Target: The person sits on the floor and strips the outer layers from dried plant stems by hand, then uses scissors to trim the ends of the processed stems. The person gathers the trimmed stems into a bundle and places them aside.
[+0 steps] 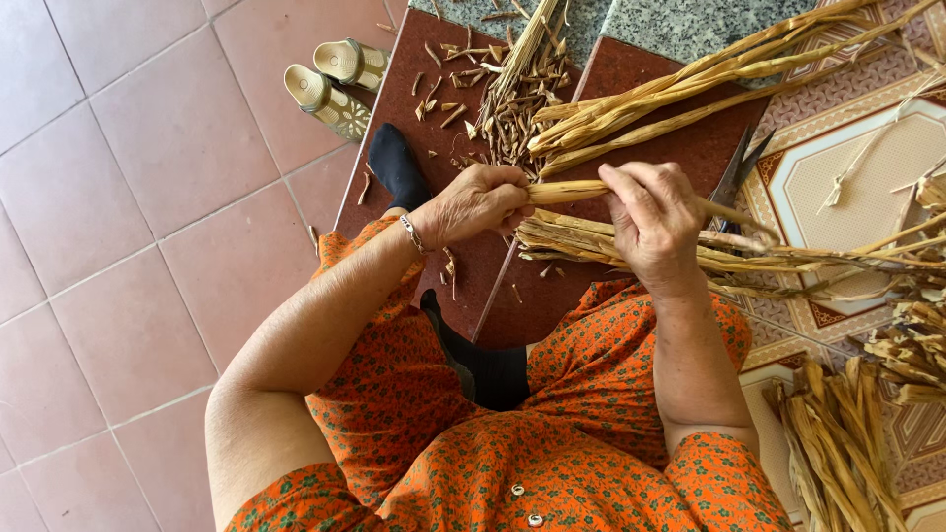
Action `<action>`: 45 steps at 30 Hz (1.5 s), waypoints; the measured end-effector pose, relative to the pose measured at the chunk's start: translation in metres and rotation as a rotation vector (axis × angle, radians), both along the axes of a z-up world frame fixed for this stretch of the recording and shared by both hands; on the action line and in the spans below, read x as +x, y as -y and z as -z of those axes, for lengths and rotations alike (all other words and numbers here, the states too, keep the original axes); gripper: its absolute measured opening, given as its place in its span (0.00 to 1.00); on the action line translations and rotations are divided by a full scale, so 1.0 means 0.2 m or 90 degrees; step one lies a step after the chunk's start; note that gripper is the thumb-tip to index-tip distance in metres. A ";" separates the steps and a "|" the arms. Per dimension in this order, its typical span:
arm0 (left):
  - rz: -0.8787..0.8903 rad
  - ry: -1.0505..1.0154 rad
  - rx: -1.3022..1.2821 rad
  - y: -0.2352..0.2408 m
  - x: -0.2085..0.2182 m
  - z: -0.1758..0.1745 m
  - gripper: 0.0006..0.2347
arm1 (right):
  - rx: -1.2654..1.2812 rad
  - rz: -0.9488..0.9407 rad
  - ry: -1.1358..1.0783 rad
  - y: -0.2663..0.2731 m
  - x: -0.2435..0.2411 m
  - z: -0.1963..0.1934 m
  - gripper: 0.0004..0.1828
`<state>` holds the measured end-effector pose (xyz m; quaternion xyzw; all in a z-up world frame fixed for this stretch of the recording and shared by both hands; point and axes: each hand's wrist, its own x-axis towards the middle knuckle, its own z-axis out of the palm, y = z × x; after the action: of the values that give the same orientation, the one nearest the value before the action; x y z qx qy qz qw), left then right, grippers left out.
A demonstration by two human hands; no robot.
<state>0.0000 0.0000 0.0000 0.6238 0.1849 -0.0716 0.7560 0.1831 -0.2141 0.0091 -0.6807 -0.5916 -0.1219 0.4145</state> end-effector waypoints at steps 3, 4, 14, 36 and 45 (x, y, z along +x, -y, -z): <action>0.041 -0.078 0.063 -0.02 -0.01 -0.16 0.12 | 0.012 -0.023 0.003 0.02 -0.03 -0.13 0.12; 0.049 -0.048 0.126 -0.02 -0.01 -0.20 0.11 | 0.010 -0.020 0.012 0.01 -0.04 -0.15 0.11; -0.033 0.354 0.785 0.08 -0.03 -0.33 0.06 | -0.187 -0.181 -0.471 0.02 -0.14 0.03 0.08; -0.039 0.293 0.765 0.13 -0.05 -0.30 0.06 | -0.109 -0.283 -0.614 0.00 -0.16 -0.04 0.04; -0.037 0.197 0.439 0.14 -0.02 -0.27 0.11 | -0.119 -0.211 -0.464 -0.01 -0.20 -0.16 0.24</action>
<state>-0.0038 -0.0282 0.0544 0.8396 0.0994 0.1117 0.5223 0.1432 -0.2111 0.0413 -0.6096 -0.5159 0.2499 0.5475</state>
